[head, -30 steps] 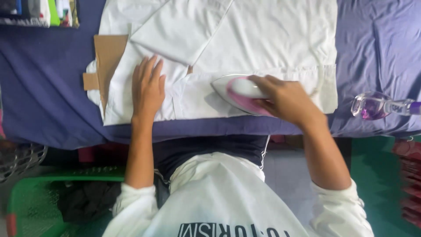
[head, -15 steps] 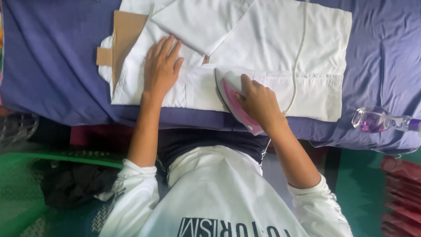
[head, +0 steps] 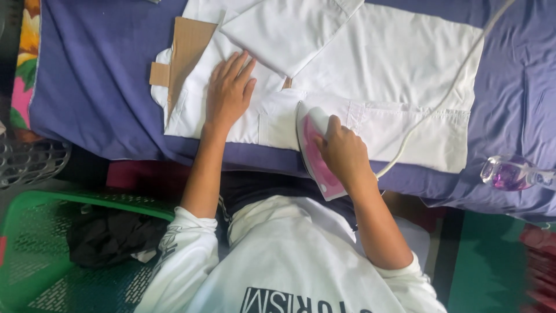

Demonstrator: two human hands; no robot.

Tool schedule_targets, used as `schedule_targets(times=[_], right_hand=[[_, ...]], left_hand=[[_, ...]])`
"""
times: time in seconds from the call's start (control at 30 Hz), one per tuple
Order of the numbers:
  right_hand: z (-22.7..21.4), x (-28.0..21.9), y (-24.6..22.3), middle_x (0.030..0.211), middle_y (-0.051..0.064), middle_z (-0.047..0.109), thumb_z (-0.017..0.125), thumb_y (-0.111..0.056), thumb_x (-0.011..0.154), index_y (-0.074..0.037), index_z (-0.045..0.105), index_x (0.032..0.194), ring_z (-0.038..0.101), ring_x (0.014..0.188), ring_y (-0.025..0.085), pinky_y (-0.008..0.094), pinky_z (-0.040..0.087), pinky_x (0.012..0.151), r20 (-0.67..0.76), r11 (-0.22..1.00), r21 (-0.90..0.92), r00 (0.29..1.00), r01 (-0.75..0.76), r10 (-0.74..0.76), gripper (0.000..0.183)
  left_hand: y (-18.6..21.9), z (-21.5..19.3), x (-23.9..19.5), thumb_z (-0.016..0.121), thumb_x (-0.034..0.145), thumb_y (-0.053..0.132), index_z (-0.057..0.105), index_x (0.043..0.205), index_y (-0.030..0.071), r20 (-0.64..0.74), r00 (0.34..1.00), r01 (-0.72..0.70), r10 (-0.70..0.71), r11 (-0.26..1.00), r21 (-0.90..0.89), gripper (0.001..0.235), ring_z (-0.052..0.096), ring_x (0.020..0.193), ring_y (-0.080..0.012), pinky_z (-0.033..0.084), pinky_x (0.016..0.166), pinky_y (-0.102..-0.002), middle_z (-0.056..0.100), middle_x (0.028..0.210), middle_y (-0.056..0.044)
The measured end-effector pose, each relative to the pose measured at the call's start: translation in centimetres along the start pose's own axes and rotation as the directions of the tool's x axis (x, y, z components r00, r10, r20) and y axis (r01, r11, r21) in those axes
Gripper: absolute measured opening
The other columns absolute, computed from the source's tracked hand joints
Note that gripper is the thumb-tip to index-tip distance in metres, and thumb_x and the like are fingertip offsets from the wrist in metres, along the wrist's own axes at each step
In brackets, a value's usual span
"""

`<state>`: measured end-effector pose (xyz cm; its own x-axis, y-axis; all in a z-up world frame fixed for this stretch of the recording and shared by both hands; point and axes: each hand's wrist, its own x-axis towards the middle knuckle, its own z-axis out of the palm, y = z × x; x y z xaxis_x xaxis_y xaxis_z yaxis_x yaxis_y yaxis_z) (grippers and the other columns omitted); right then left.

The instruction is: Ironing and folding a white long-sleeved shirt using a cardboard template.

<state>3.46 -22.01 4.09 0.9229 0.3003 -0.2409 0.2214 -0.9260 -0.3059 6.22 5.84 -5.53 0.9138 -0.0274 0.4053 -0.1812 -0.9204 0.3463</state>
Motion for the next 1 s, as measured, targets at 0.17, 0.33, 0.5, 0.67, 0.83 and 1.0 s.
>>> schedule_targets(times=[0.17,0.33,0.5,0.67,0.83,1.0], right_hand=[[0.8,1.9,-1.9,0.075,0.025,0.067,0.063,-0.027,0.101,0.004,0.050,0.099,0.068,0.062,0.045,0.053,0.055,0.057,-0.008,0.997,0.076,1.000,-0.005,0.006,0.034],[0.8,1.2,-2.6,0.071,0.027,0.067,0.062,-0.023,0.102,0.006,0.049,0.097,0.068,0.059,0.047,0.054,0.055,0.053,-0.018,0.997,0.071,1.000,0.018,-0.017,0.033],[-2.2,0.6,-2.7,0.075,0.029,0.069,0.061,-0.030,0.103,0.007,0.053,0.099,0.069,0.063,0.049,0.056,0.054,0.059,0.061,0.995,0.103,0.998,-0.006,0.000,0.038],[-1.1,2.7,-4.5,0.070,0.019,0.069,0.048,-0.027,0.109,0.015,0.050,0.116,0.071,0.052,0.032,0.033,0.061,0.044,0.173,0.978,0.201,0.985,-0.050,0.015,0.043],[2.5,2.9,-4.1,0.070,0.022,0.065,0.063,-0.025,0.101,0.004,0.048,0.097,0.067,0.054,0.044,0.050,0.054,0.049,-0.090,0.994,0.112,0.996,0.015,-0.005,0.033],[2.0,2.5,-1.3,0.066,0.022,0.065,0.057,-0.026,0.105,0.010,0.049,0.101,0.066,0.047,0.039,0.047,0.054,0.041,-0.075,0.999,0.043,0.997,-0.007,0.010,0.037]], left_hand=[[0.3,-0.3,-0.4,0.070,0.098,0.016,0.066,0.135,0.005,-0.021,1.000,0.020,-0.020,0.999,-0.028,0.039,0.052,0.138,-0.0289,0.039,0.114,-0.047,0.059,0.146,-0.011],[0.1,-0.2,-0.8,0.067,0.100,0.018,0.065,0.137,0.006,0.008,0.999,0.034,-0.034,0.999,-0.036,0.038,0.050,0.140,-0.0281,0.037,0.116,-0.047,0.057,0.148,-0.009],[0.0,0.1,-0.3,0.065,0.101,0.021,0.064,0.139,0.007,0.029,0.999,0.037,-0.036,0.999,-0.022,0.040,0.049,0.141,-0.0283,0.036,0.117,-0.047,0.055,0.150,-0.009],[0.4,-0.2,0.0,0.066,0.100,0.018,0.064,0.138,0.007,0.025,0.999,0.031,-0.031,1.000,0.002,0.040,0.050,0.140,-0.0271,0.037,0.117,-0.046,0.058,0.148,-0.009],[0.3,-0.2,0.1,0.066,0.101,0.018,0.064,0.139,0.008,0.053,0.998,0.030,-0.030,0.999,0.018,0.040,0.051,0.139,-0.0281,0.038,0.116,-0.046,0.057,0.149,-0.009],[0.4,-0.5,0.3,0.068,0.099,0.015,0.065,0.138,0.006,0.023,1.000,0.007,-0.007,1.000,-0.010,0.040,0.051,0.139,-0.0298,0.039,0.114,-0.045,0.057,0.148,-0.010]])
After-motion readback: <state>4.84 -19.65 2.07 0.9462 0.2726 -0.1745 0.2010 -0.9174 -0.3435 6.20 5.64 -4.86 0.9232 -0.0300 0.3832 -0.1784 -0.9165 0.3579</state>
